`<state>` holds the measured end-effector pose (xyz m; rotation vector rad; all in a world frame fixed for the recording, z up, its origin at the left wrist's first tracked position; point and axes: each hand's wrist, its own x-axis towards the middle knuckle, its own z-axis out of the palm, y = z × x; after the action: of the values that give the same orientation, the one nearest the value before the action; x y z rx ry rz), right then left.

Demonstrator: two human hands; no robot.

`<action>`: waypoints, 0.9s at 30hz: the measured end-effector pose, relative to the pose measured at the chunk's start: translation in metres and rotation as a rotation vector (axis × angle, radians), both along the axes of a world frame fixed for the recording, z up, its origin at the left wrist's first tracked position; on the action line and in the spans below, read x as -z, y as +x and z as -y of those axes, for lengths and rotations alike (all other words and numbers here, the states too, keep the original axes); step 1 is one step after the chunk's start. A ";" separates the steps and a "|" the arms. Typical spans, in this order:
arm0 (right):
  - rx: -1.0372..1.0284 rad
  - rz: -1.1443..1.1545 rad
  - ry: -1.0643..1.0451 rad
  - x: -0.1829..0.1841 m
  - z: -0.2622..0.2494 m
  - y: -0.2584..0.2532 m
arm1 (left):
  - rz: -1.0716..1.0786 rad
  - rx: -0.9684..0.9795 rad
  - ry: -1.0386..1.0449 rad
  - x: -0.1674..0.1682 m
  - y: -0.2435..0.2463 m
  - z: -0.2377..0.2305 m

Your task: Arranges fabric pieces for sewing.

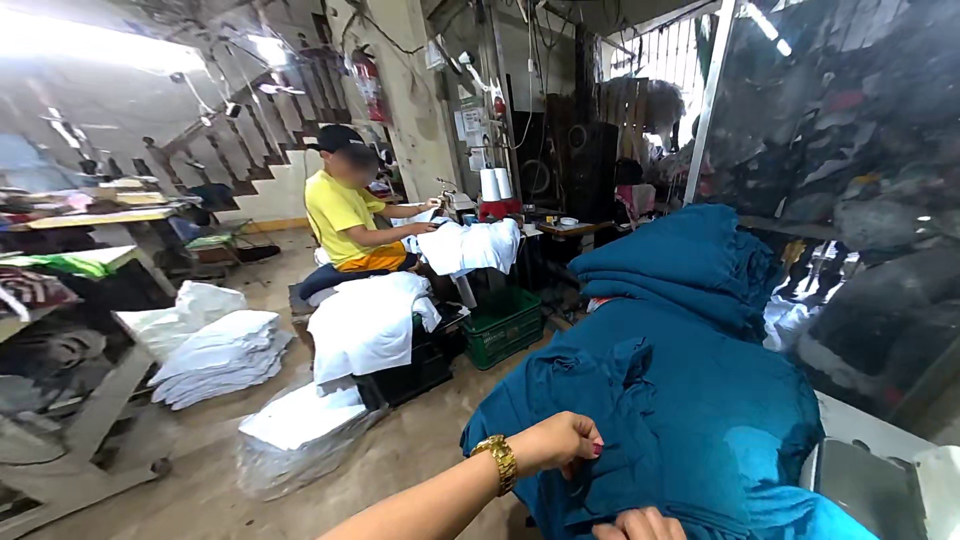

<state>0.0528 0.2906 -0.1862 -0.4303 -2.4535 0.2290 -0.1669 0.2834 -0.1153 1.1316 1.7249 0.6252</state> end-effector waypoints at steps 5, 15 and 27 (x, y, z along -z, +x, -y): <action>-0.038 0.106 0.020 0.010 -0.008 -0.016 | -0.266 0.078 0.154 -0.019 -0.004 -0.003; -0.024 0.304 0.021 0.027 0.000 -0.007 | -0.960 0.154 0.802 -0.176 -0.052 -0.066; -0.012 -0.403 0.004 -0.021 -0.026 -0.007 | -0.895 0.476 1.180 -0.015 0.024 0.043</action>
<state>0.0459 0.3164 -0.1650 -0.3311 -2.0614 0.2853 -0.1425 0.2400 -0.1004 2.8865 1.5810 0.9281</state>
